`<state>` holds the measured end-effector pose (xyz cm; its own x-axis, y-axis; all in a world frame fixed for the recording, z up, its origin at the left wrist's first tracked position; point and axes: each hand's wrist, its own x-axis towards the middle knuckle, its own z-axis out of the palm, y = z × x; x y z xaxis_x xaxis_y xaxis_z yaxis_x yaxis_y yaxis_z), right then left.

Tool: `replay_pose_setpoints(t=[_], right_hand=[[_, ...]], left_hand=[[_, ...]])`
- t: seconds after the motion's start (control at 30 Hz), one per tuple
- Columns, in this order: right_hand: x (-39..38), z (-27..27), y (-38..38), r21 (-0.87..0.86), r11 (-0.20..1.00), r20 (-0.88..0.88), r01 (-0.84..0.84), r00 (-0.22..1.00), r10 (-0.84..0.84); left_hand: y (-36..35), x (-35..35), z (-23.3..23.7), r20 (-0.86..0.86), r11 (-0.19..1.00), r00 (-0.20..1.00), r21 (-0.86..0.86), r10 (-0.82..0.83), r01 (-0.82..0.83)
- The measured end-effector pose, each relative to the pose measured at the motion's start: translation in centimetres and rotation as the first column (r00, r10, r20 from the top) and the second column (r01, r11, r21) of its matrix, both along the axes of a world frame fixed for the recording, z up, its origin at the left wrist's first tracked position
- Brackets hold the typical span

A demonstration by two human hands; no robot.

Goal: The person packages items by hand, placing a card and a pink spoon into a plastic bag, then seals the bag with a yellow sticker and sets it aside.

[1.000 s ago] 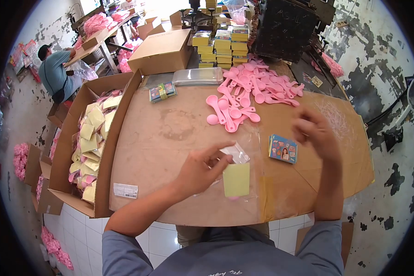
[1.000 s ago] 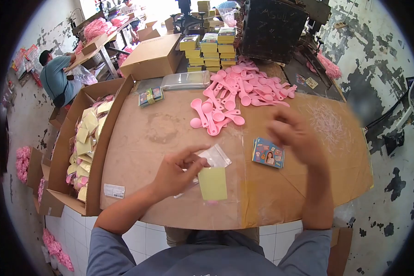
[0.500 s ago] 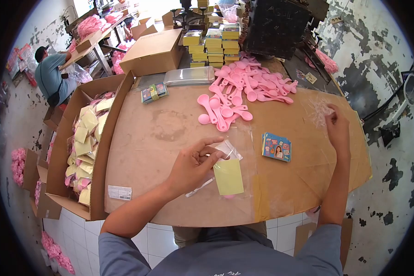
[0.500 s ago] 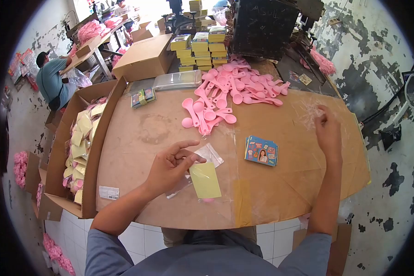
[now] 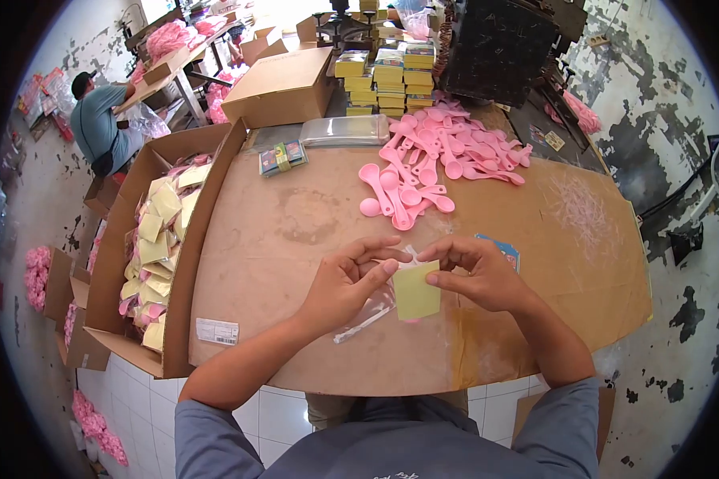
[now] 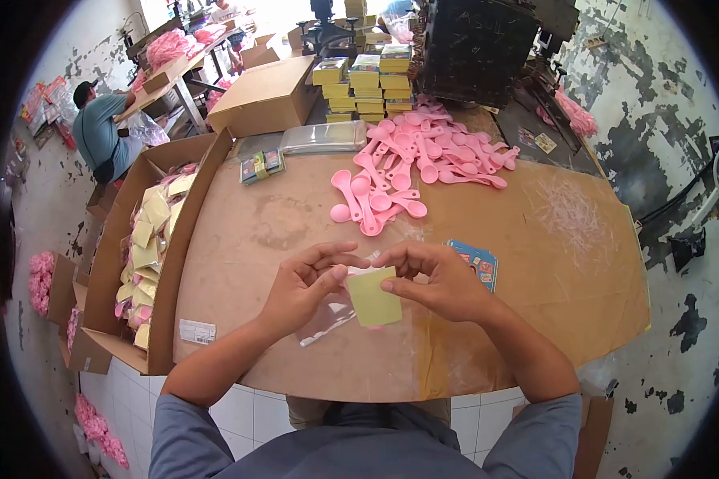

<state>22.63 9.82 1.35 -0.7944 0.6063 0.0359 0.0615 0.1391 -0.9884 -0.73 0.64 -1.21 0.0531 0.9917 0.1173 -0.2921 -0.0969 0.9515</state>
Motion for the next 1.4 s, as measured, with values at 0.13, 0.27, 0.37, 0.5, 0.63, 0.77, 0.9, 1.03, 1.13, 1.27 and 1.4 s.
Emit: replay_pose_setpoints(t=[0.13,0.27,0.37,0.5,0.63,0.77,0.9,1.03,1.13,1.27,1.4], right_hand=[[0.4,-0.4,0.2,-0.027,0.999,-0.047,0.033,0.998,-0.034],[0.3,-1.6,0.2,-0.039,0.991,-0.087,0.132,0.987,-0.135],[0.3,-1.5,0.1,-0.121,0.98,-0.126,0.157,0.977,-0.172],[0.9,-1.9,0.6,-0.197,0.97,-0.091,0.139,0.983,-0.159],[0.8,-2.3,0.6,-0.179,0.976,-0.123,0.124,0.981,-0.147],[1.2,-2.6,0.9,-0.142,0.983,-0.125,0.117,0.983,-0.135],[1.5,-2.2,1.2,-0.047,0.995,-0.098,0.088,0.991,-0.092],[1.3,-1.9,0.8,-0.017,0.995,-0.07,0.103,0.992,-0.104],[1.0,-2.1,0.6,-0.026,0.992,-0.058,0.123,0.99,-0.125],[1.2,-2.8,1.2,-0.034,0.994,-0.046,0.107,0.993,-0.108],[0.9,-1.9,0.3,-0.085,0.994,-0.056,0.062,0.996,-0.067]], left_hand=[[0.1,-0.2,-0.3,-0.068,0.995,0.997,-0.093,-0.041,0.034],[-0.1,-0.3,-0.6,-0.18,0.993,0.984,-0.114,-0.005,-0.015],[-0.3,-0.3,-0.2,-0.282,0.993,0.959,-0.099,0.028,-0.058],[-0.4,-0.5,-0.5,-0.312,0.998,0.949,-0.019,0.052,-0.061],[-0.3,-0.5,-0.3,-0.287,0.995,0.954,0.081,0.083,-0.062],[0.0,-1.2,-0.6,-0.3,0.997,0.954,0.081,0.008,0.017],[0.2,-1.4,-0.5,-0.102,0.997,0.993,-0.046,-0.062,0.057],[0.5,-1.4,-1.1,-0.062,0.988,0.996,-0.146,-0.056,0.046],[0.6,-1.1,-1.2,-0.202,0.993,0.977,-0.11,-0.06,0.039],[0.7,-1.0,-1.1,-0.206,0.989,0.977,-0.144,-0.051,0.021],[0.7,-1.1,-1.1,-0.192,0.993,0.981,-0.117,-0.002,-0.021]])
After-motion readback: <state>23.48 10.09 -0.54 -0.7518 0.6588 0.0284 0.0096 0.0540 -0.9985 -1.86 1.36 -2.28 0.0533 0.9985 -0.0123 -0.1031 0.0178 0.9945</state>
